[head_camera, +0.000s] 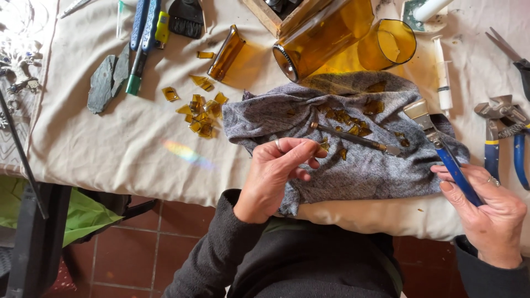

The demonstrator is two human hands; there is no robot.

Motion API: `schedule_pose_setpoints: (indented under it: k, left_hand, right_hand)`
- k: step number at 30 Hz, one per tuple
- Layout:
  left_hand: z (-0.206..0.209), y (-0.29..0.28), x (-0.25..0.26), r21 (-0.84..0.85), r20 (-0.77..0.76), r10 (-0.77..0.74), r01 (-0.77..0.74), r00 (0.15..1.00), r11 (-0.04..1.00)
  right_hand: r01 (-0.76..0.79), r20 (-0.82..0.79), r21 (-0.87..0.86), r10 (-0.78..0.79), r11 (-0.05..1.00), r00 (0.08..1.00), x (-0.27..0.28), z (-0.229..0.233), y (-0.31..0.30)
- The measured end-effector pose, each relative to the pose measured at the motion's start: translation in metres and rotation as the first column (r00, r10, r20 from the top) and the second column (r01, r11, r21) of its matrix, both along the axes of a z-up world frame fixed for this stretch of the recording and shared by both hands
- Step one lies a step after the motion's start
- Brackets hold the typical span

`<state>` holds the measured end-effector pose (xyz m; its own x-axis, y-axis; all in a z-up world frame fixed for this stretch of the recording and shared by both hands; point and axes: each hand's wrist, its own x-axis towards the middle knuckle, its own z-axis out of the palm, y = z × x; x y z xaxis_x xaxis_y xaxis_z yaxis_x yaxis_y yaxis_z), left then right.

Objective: Cutting and shaping small pieces of brown glass using a glass cutter and nippers.

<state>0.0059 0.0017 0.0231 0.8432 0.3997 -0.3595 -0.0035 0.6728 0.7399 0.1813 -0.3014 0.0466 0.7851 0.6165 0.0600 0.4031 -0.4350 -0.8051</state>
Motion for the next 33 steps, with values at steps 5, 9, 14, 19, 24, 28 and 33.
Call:
schedule_pose_setpoints:
  k: [5,9,14,19,24,28,33]
  left_hand:
    - [0.004,-0.003,0.004,-0.244,-0.051,-0.013,0.000,0.999,0.970]
    - [0.011,-0.002,0.004,-0.230,-0.046,-0.004,-0.007,0.999,0.973]
    - [0.009,-0.004,0.007,-0.270,-0.032,0.040,-0.047,0.999,0.962]
    - [0.012,-0.008,0.009,-0.252,0.041,0.027,-0.016,0.999,0.968]
    - [0.020,-0.016,0.016,-0.158,0.025,-0.048,0.051,0.999,0.986]
    - [0.010,-0.019,0.021,-0.127,-0.023,-0.034,0.031,0.999,0.991]
    - [-0.007,-0.020,0.018,-0.149,0.019,0.097,-0.093,0.995,0.984]
  right_hand:
    - [-0.005,0.041,-0.035,0.007,0.999,0.999,-0.004,0.009,0.011]
    - [0.011,0.033,-0.023,-0.011,1.000,0.999,-0.003,0.008,0.012]
    - [-0.016,0.238,-0.120,0.045,0.993,0.970,0.000,0.001,0.007]
    - [-0.064,0.492,-0.228,0.172,0.972,0.853,0.017,-0.023,0.012]
    - [-0.079,0.567,-0.230,0.200,0.970,0.799,0.021,-0.003,0.031]
    - [-0.087,0.565,-0.234,0.208,0.968,0.798,0.042,-0.003,-0.002]
    - [0.335,0.652,-0.627,0.240,0.703,0.719,0.089,0.011,-0.051]
